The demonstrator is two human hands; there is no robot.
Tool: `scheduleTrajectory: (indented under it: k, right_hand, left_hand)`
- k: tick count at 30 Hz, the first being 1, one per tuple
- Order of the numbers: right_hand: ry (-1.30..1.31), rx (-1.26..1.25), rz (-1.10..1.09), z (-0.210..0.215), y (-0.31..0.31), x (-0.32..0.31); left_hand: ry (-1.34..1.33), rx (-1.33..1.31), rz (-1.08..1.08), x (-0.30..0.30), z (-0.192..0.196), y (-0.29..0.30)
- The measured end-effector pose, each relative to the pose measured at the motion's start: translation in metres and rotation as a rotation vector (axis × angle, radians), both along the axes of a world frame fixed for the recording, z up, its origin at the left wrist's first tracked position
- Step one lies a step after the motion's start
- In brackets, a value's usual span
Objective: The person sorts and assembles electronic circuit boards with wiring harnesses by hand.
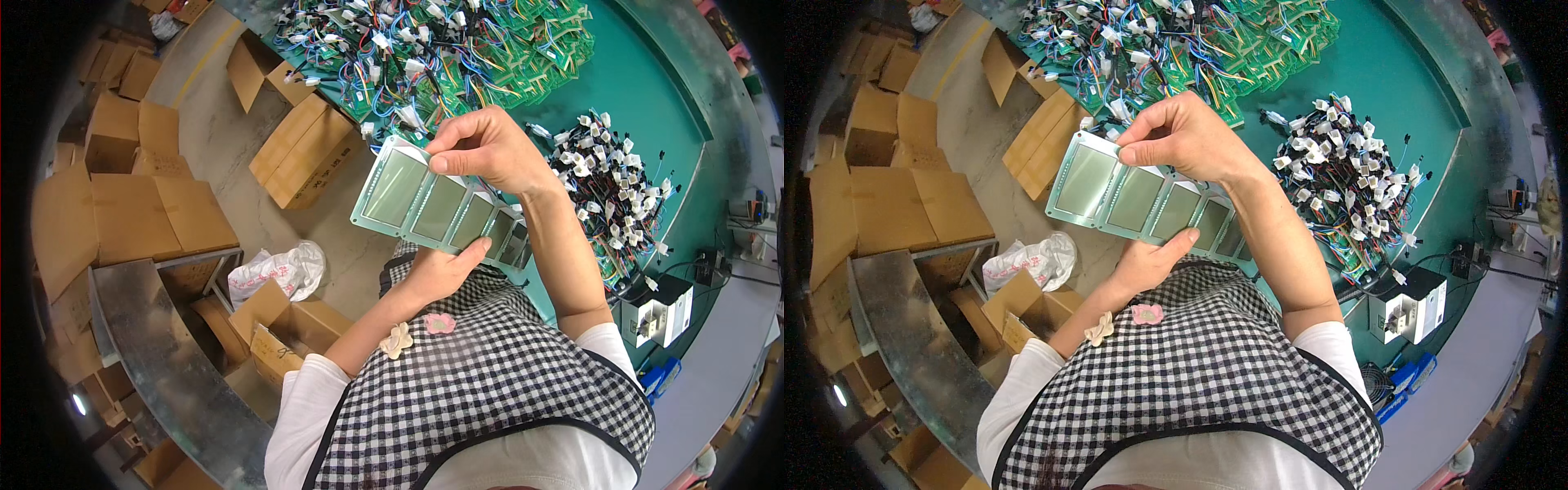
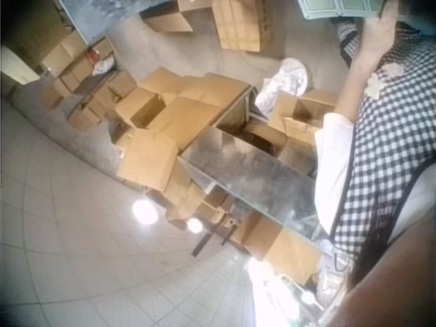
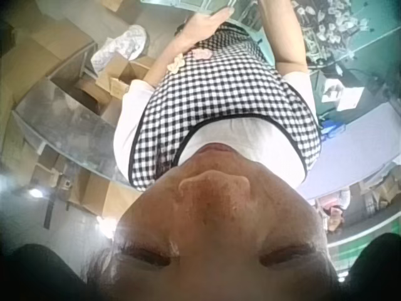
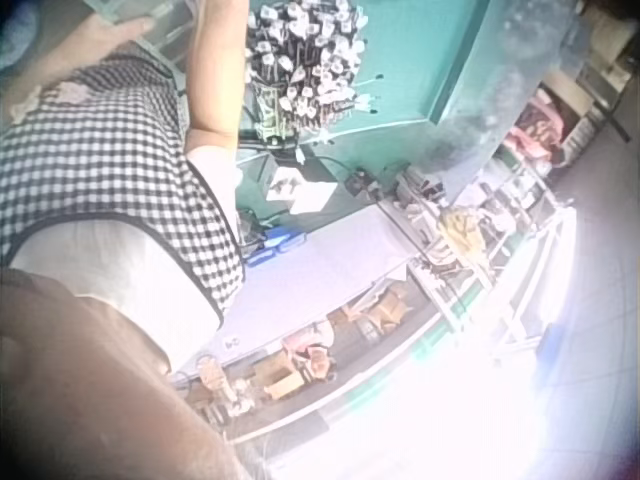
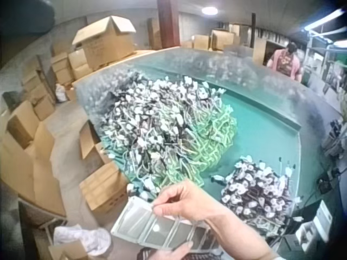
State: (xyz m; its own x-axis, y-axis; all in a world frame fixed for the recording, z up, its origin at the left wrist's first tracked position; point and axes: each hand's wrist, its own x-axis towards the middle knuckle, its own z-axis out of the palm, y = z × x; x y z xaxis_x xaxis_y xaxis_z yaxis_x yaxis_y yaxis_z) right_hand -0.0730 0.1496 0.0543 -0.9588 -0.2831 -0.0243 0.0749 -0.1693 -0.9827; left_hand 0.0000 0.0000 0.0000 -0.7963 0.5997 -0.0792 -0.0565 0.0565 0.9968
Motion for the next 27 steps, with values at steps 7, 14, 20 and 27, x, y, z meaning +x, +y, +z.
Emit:
scheduleTrajectory:
  k: [7, 14, 20, 27]
  right_hand:
    - [-0.051, 0.023, -0.021, 0.004, -0.002, 0.001]
    - [-0.069, -0.047, -0.018, 0.008, -0.005, 0.004]
    - [-0.070, -0.041, -0.040, 0.005, -0.007, 0.004]
    - [-0.092, -0.004, -0.032, 0.008, -0.009, 0.006]
  left_hand:
    - [0.020, 0.016, -0.008, -0.002, 0.001, 0.001]
    - [-0.015, 0.004, -0.010, 0.000, 0.003, 0.000]
    - [-0.012, 0.014, 0.001, 0.000, -0.001, -0.002]
    - [0.011, 0.014, 0.008, -0.001, 0.001, -0.002]
